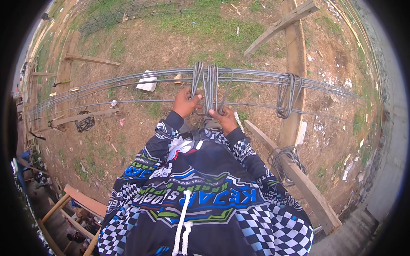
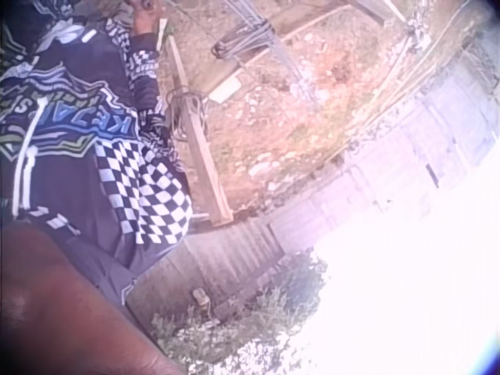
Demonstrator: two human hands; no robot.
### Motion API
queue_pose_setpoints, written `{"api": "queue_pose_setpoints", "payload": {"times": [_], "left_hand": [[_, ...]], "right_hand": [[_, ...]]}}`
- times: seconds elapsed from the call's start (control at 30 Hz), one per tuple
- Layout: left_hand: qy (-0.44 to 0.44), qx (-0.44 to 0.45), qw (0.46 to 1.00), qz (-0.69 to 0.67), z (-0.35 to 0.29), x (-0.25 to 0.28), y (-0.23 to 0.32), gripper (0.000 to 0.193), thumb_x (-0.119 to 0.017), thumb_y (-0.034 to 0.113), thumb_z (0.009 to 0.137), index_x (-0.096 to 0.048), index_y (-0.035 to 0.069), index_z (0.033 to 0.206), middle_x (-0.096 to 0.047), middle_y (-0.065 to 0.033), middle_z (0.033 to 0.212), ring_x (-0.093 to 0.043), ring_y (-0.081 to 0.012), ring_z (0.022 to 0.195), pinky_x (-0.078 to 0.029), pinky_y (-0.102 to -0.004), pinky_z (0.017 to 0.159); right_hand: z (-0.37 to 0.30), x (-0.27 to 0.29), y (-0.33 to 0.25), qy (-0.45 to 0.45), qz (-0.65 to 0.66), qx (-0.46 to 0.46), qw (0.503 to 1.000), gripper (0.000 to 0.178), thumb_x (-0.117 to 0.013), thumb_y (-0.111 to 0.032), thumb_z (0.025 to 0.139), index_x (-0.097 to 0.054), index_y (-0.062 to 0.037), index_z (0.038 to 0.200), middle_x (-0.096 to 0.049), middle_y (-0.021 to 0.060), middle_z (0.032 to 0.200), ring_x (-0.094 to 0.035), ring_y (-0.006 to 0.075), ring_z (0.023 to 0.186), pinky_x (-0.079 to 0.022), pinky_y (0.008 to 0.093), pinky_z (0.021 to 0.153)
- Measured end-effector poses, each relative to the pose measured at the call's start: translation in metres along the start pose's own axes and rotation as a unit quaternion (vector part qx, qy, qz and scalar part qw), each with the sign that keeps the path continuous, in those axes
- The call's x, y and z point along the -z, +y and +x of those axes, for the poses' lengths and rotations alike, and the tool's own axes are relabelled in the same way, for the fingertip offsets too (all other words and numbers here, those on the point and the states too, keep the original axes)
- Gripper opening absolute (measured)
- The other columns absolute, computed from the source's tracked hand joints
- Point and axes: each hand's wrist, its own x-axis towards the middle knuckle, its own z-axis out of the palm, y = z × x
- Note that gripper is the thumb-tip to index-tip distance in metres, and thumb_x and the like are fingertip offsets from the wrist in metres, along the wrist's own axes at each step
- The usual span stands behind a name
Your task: The person assembles a rebar cage by tying intersecting steel bars with wire using pliers. They repeatedly bend and twist wire ties to secure the grid, then lift and reposition the assembled cage on wooden supports.
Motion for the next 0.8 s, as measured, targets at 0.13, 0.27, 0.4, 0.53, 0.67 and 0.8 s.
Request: {"api": "queue_pose_setpoints", "payload": {"times": [0.13,0.27,0.4,0.53,0.67,0.8], "left_hand": [[0.039,-0.029,0.998,-0.037,-0.005,-0.005,-0.004,0.021,-0.061,0.004,0.090,-0.056,-0.010,0.105,-0.066,-0.0171,0.096,-0.069,-0.0232,0.086,-0.062,-0.0337,0.067],[0.063,-0.082,0.995,0.000,0.000,-0.001,-0.015,0.021,-0.060,0.004,0.090,-0.057,-0.010,0.105,-0.067,-0.0169,0.094,-0.069,-0.0223,0.088,-0.061,-0.0323,0.071],[0.064,-0.063,0.995,-0.038,-0.012,-0.004,0.003,0.018,-0.060,0.005,0.091,-0.058,-0.009,0.103,-0.068,-0.0162,0.092,-0.070,-0.0218,0.087,-0.060,-0.0313,0.072],[0.056,-0.074,0.994,-0.055,-0.006,-0.001,-0.002,0.018,-0.061,0.005,0.091,-0.058,-0.008,0.101,-0.068,-0.0163,0.093,-0.070,-0.0216,0.084,-0.059,-0.0314,0.072],[0.052,-0.059,0.995,-0.054,0.001,0.001,-0.015,0.018,-0.060,0.005,0.091,-0.058,-0.009,0.101,-0.069,-0.0174,0.094,-0.070,-0.0216,0.084,-0.059,-0.0315,0.073],[0.054,-0.062,0.996,-0.046,0.004,0.001,-0.008,0.018,-0.060,0.006,0.091,-0.058,-0.009,0.102,-0.069,-0.0196,0.095,-0.070,-0.0232,0.082,-0.059,-0.0323,0.073]], "right_hand": [[-0.005,-0.002,-0.007,0.000,0.014,0.004,1.000,0.028,-0.078,-0.016,0.082,-0.064,-0.0015,0.102,-0.068,0.0060,0.091,-0.064,0.0135,0.083,-0.049,0.0282,0.076],[-0.002,-0.005,-0.012,0.002,0.018,0.004,1.000,0.025,-0.078,-0.014,0.082,-0.063,-0.0022,0.099,-0.067,0.0039,0.088,-0.062,0.0124,0.081,-0.048,0.0283,0.077],[-0.013,-0.015,-0.024,0.024,0.025,0.002,0.999,0.020,-0.077,-0.013,0.082,-0.061,-0.0053,0.091,-0.063,-0.0009,0.082,-0.058,0.0089,0.078,-0.045,0.0262,0.077],[-0.011,-0.010,-0.019,0.038,-0.008,0.007,0.999,0.024,-0.079,-0.013,0.081,-0.063,-0.0017,0.095,-0.066,0.0034,0.086,-0.062,0.0116,0.079,-0.049,0.0272,0.075],[-0.004,-0.002,-0.004,0.011,-0.052,0.031,0.998,0.030,-0.074,-0.024,0.088,-0.066,0.0009,0.102,-0.068,0.0056,0.091,-0.063,0.0121,0.081,-0.050,0.0279,0.076],[-0.002,0.009,0.019,0.027,0.037,0.019,0.999,0.043,-0.062,-0.040,0.095,-0.067,0.0013,0.106,-0.068,0.0040,0.093,-0.061,0.0099,0.082,-0.049,0.0269,0.077]]}}
